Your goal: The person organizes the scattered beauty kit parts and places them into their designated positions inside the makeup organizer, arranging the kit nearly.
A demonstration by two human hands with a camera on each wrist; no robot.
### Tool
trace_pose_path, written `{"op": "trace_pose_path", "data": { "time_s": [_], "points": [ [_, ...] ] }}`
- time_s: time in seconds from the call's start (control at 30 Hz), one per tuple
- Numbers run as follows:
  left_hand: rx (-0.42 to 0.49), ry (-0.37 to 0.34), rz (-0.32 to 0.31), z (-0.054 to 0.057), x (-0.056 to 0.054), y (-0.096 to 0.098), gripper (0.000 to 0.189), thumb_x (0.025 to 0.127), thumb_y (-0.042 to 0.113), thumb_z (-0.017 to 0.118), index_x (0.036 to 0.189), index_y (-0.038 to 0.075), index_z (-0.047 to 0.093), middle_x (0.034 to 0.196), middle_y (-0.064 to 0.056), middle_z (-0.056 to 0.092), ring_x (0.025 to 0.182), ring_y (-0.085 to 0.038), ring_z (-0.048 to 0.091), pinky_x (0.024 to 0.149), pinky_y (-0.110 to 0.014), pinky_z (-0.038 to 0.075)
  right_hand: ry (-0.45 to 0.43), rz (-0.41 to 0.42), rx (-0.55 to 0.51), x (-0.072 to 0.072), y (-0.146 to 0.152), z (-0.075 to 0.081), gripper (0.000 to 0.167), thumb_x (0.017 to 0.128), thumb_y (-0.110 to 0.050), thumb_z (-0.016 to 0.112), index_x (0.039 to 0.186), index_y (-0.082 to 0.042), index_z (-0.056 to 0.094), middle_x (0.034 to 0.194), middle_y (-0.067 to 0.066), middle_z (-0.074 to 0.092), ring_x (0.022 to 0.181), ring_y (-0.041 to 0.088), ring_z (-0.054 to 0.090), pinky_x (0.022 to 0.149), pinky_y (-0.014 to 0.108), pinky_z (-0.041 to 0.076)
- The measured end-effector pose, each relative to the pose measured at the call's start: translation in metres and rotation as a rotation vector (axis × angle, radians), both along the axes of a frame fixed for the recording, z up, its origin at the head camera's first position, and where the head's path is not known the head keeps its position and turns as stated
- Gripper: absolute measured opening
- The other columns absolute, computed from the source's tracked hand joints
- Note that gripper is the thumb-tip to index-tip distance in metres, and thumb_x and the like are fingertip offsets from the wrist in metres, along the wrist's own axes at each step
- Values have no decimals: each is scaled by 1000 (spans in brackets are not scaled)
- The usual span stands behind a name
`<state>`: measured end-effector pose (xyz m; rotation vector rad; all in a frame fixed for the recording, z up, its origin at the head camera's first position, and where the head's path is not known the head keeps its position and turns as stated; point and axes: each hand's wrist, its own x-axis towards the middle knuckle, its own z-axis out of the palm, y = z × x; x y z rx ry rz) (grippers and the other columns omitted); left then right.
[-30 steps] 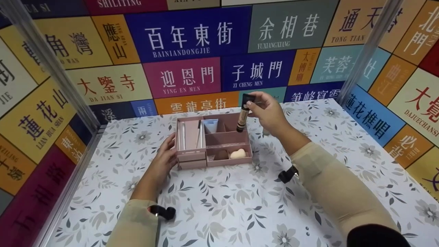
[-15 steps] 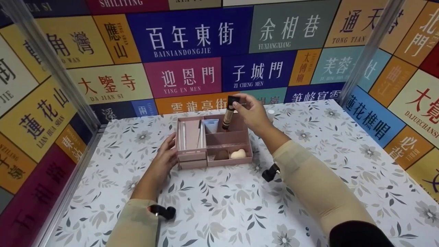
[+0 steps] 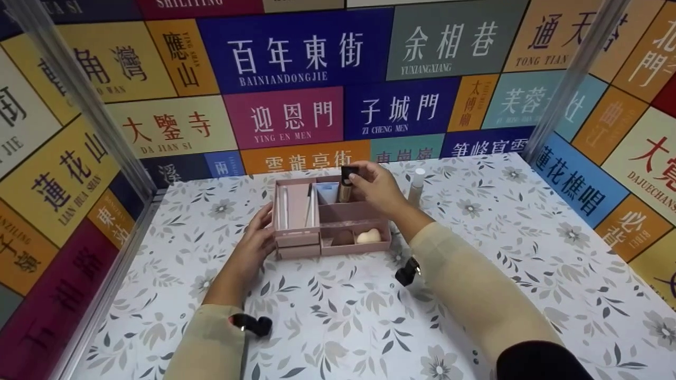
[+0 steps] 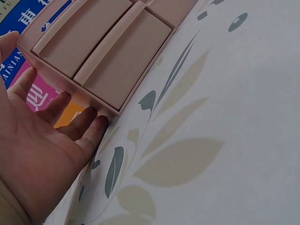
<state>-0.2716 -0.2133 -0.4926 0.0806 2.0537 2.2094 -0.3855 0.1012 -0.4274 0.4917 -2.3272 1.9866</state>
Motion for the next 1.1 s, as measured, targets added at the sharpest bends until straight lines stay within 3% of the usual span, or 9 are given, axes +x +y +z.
{"op": "trace_pose_path", "data": {
  "time_s": [0.37, 0.7, 1.1],
  "points": [
    [2, -45, 10, 4, -2, 1, 66, 107, 38, 58, 166, 48, 31, 176, 4, 23, 156, -21, 39, 131, -47, 33, -44, 19, 113, -3, -2, -13, 29, 107, -11, 64, 135, -6, 70, 128, 18, 72, 116, 25, 73, 96, 36, 64],
    [34, -25, 7, 3, 0, 2, 64, 107, 34, 57, 166, 46, 32, 175, 3, 25, 155, -23, 41, 130, -47, 33, -46, 10, 96, 0, 2, -9, 36, 105, -12, 68, 140, -4, 66, 131, 18, 72, 115, 23, 71, 92, 25, 61],
    [10, -6, -17, 1, -2, -2, 66, 108, 37, 55, 168, 45, 28, 176, 3, 23, 156, -24, 41, 131, -49, 32, -26, -20, 49, 9, 29, 0, 38, 104, -10, 68, 140, 2, 64, 137, 24, 68, 126, 34, 69, 97, 26, 61]
  ]
}}
